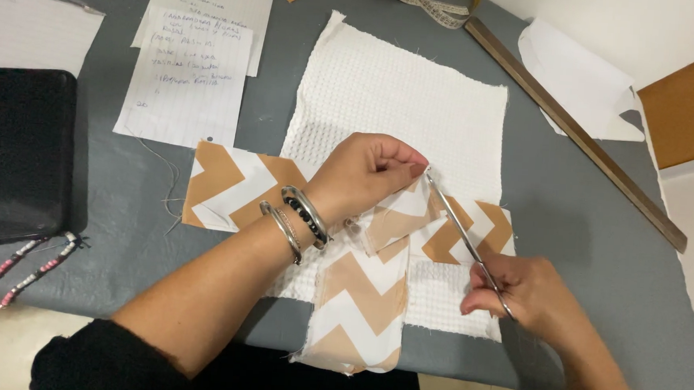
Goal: The person uses a pair of scissors to trim the edges of a piece of beige and white chevron-patterned fabric. They hold the fabric with their left hand while cutting with their right hand, occasionally adjusting the fabric's position on the table.
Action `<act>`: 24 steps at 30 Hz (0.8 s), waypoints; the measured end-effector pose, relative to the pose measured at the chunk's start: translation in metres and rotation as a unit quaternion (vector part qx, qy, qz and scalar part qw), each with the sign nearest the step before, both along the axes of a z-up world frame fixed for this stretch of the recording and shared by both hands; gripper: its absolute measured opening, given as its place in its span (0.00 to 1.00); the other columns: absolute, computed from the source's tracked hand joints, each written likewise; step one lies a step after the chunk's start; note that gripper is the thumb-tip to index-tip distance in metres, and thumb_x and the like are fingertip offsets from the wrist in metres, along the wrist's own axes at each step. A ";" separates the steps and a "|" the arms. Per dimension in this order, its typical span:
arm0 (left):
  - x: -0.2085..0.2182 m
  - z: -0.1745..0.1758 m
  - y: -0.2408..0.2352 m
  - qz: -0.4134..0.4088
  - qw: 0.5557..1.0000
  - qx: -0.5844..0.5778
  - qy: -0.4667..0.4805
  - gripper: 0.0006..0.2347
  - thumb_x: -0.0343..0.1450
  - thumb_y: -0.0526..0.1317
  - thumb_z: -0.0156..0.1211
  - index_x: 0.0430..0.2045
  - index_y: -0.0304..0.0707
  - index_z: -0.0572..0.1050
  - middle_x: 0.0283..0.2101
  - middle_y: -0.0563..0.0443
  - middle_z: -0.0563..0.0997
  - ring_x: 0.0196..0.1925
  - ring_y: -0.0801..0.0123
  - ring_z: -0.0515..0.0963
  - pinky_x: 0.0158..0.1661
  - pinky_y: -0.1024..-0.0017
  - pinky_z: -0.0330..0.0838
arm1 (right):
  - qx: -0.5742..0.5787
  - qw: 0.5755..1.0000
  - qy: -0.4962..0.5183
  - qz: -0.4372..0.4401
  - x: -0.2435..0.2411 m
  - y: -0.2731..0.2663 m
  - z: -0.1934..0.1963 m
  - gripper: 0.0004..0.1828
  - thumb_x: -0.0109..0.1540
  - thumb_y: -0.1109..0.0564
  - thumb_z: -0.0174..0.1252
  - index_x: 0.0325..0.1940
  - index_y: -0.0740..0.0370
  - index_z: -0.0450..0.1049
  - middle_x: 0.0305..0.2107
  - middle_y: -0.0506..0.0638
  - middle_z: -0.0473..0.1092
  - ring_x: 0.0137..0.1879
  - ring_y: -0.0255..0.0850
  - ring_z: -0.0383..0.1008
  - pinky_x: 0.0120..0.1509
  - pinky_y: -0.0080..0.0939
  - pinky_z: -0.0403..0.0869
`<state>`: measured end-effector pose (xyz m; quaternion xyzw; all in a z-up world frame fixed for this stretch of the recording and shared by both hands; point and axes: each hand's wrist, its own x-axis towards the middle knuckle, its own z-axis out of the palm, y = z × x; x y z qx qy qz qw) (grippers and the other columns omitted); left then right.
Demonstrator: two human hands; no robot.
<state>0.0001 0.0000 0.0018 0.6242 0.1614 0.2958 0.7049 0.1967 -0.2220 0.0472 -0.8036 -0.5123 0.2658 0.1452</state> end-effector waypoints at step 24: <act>0.002 0.002 -0.013 0.005 0.994 0.101 0.033 0.15 0.64 0.34 0.65 0.45 0.41 0.76 0.31 0.52 0.86 0.30 0.78 0.82 0.36 0.78 0.79 | 0.440 0.872 -0.181 0.111 -0.017 0.077 -0.035 0.09 0.56 0.61 0.75 0.26 0.58 0.80 0.07 0.43 0.64 0.18 0.42 0.69 0.30 0.34 0.70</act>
